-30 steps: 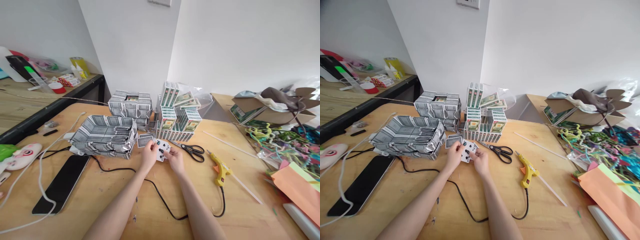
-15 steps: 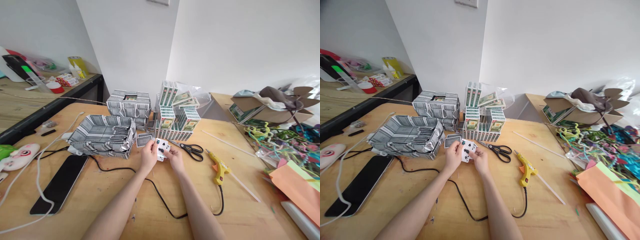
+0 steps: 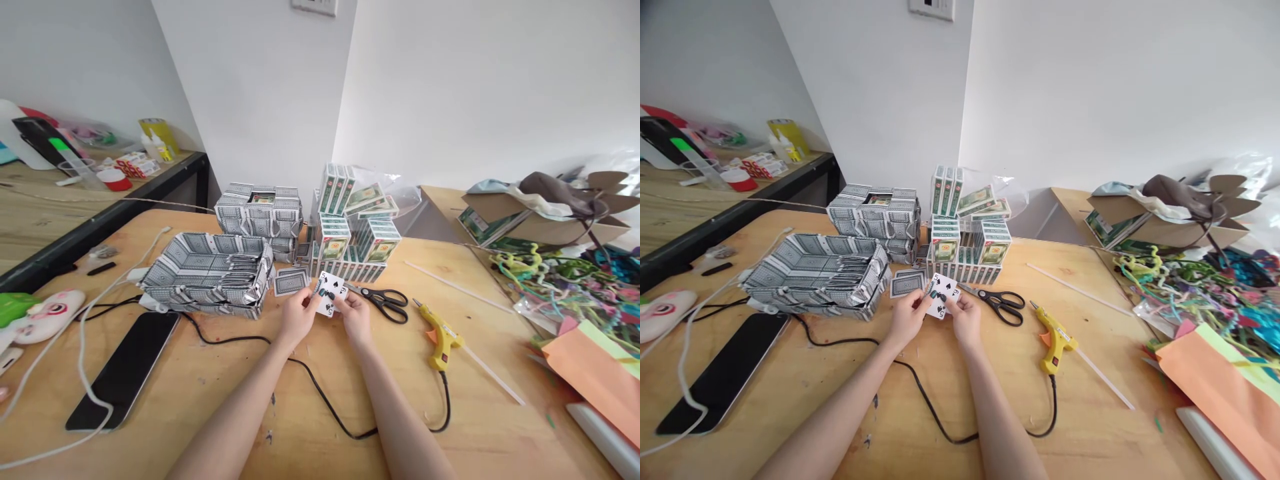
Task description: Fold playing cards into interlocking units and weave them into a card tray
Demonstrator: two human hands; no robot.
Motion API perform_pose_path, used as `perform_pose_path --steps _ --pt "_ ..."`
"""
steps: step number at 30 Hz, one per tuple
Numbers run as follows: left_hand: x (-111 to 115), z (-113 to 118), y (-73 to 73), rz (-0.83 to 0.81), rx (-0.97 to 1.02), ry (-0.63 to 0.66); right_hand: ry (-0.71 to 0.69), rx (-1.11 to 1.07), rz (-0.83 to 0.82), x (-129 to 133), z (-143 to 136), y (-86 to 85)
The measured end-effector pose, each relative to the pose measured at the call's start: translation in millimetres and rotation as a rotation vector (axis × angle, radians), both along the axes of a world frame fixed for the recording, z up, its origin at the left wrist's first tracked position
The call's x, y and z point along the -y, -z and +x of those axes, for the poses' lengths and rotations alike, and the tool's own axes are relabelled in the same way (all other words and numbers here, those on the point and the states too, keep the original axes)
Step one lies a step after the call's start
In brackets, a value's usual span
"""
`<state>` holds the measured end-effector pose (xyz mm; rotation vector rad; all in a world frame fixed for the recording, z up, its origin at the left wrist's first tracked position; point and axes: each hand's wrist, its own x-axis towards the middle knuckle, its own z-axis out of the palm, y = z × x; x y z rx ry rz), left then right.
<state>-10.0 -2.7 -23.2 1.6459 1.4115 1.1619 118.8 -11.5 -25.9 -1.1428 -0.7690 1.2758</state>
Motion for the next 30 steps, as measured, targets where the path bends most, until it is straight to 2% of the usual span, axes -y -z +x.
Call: perform_pose_path --steps 12,20,30 --pt "-3.6 -3.7 0.1 0.134 -0.336 -0.069 -0.069 0.088 -0.01 -0.1 -2.6 1.9" --pt "-5.8 -3.3 -2.5 0.04 -0.027 -0.054 -0.155 0.13 -0.02 1.0 -2.8 1.5" --pt "-10.6 -5.6 -4.3 0.066 -0.126 -0.098 -0.257 0.076 0.053 1.6 -0.9 -7.1"
